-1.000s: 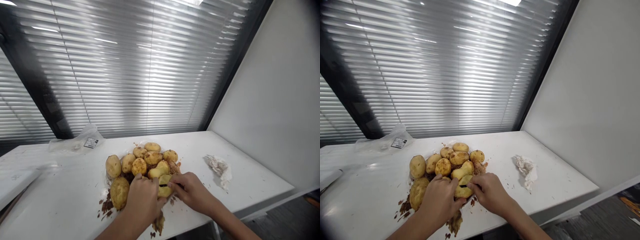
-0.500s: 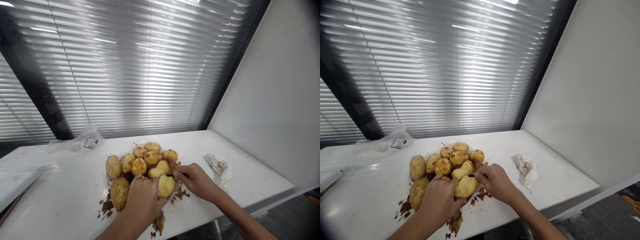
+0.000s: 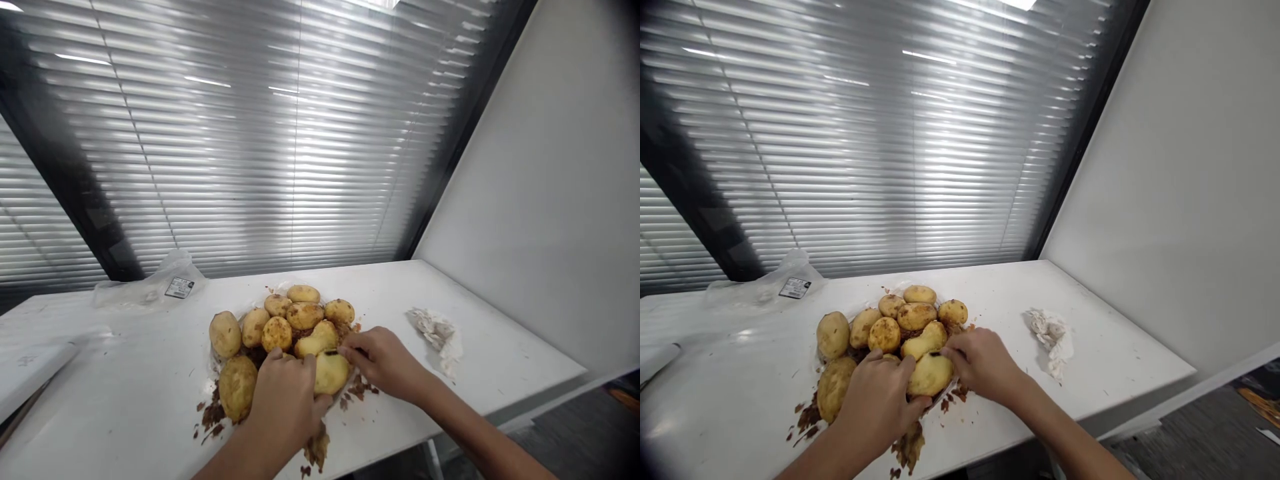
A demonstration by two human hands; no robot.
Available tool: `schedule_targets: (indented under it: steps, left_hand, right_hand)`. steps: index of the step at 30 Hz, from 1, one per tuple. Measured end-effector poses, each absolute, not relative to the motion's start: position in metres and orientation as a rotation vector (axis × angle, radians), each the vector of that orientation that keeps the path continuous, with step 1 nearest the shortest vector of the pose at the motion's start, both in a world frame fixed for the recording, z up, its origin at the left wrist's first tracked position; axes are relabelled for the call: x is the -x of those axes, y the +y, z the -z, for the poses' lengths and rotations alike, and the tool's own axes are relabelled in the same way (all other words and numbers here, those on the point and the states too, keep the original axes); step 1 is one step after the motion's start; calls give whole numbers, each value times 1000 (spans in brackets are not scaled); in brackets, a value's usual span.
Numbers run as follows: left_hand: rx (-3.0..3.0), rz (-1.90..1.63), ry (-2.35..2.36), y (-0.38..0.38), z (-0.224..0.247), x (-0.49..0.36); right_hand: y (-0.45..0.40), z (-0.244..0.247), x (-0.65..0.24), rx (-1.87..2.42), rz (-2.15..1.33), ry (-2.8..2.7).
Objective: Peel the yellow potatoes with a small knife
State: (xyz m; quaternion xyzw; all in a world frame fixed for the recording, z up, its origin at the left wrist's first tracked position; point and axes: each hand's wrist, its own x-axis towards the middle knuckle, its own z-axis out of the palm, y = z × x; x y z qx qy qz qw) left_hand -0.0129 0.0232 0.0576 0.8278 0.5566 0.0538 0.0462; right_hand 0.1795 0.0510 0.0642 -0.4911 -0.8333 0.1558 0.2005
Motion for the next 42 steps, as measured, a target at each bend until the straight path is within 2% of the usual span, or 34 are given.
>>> schedule_targets:
  steps: [6,14,19,23,27,32,37,42]
  left_hand:
    - [-2534,-149,1714,23,-59,13]
    - [-2539,-144,1693,21,-60,13]
    - [-2524,-147,1711,21,-61,13]
    - [-2536,-159,1691,22,-60,12]
    - [-2528,-152,1712,23,-59,12]
    - [-2526,-127,1715,22,-60,12]
    - [-2518,-135,1718,21,-60,13]
    - [-2514,-157,1706,21,-59,13]
  right_hand:
    - [53,-61,-183,1251,-716,-2297]
    - [52,-59,-184,1248,-756,-2232]
    - [52,-58,-184,1318,-579,-2195]
    - [50,-54,-185,1246,-741,-2226]
    - [49,-53,-182,1324,-616,-2190]
    - [46,-56,-178,1331,-651,-2238]
    - [49,-58,-177,1461,-479,-2187]
    - [46,-63,-179,1396,-549,-2198]
